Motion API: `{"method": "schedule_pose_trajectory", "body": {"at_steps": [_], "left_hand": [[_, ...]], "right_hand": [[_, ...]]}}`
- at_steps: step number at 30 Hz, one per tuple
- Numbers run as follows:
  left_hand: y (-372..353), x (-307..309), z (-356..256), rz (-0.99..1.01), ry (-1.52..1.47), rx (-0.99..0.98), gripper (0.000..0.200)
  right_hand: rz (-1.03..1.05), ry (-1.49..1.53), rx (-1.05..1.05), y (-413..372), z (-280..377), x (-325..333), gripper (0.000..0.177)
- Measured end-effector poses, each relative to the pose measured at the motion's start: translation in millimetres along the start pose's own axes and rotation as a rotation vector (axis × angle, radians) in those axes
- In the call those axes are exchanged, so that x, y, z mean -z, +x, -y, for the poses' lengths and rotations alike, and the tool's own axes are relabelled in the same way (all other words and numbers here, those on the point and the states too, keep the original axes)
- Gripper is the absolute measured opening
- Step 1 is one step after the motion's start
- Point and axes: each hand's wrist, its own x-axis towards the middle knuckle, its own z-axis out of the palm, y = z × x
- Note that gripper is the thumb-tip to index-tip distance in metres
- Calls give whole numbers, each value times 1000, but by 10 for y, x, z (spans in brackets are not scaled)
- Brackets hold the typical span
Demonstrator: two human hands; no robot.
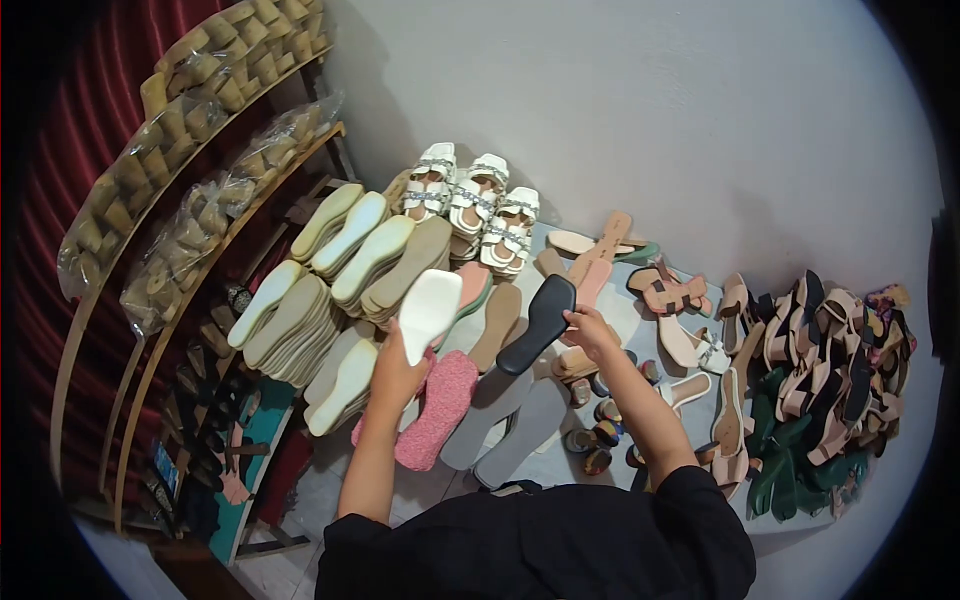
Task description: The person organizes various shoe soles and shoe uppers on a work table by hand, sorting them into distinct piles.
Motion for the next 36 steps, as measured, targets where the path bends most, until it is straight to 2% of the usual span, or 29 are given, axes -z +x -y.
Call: {"method": "schedule_pose_trajectory", "body": {"at_steps": [2, 6, 7, 10, 15, 18, 21, 27, 36], "left_hand": [[106, -74, 37, 75, 9, 68, 76], [375, -394, 347, 186, 64, 61, 82], [448, -493, 431, 172, 57, 9, 83], [699, -725, 547, 276, 130, 94, 83], [1062, -1000, 675, 342, 214, 128, 84], [1176, -1191, 846, 383, 223, 172, 84], [1251, -1273, 941, 425, 220, 194, 84], [1308, -1395, 1049, 414, 222, 183, 84], [1377, -1448, 1044, 413, 215, 176, 81]], "right_hand": [[-24, -39, -58, 256, -211, -134, 13], [-88, -244, -63, 605, -477, -421, 11], [-102, -266, -65, 736, -575, -447, 11], [-168, -309, -117, 1038, -800, -488, 12], [-254, -514, -152, 1399, -1132, -461, 24], [-390, -651, -19, 1495, -1399, -398, 29], [-449, -905, 23, 1163, -1022, -626, 36], [-502, -902, -16, 1107, -939, -734, 40], [-459, -964, 2, 1027, -959, -690, 40]]}}
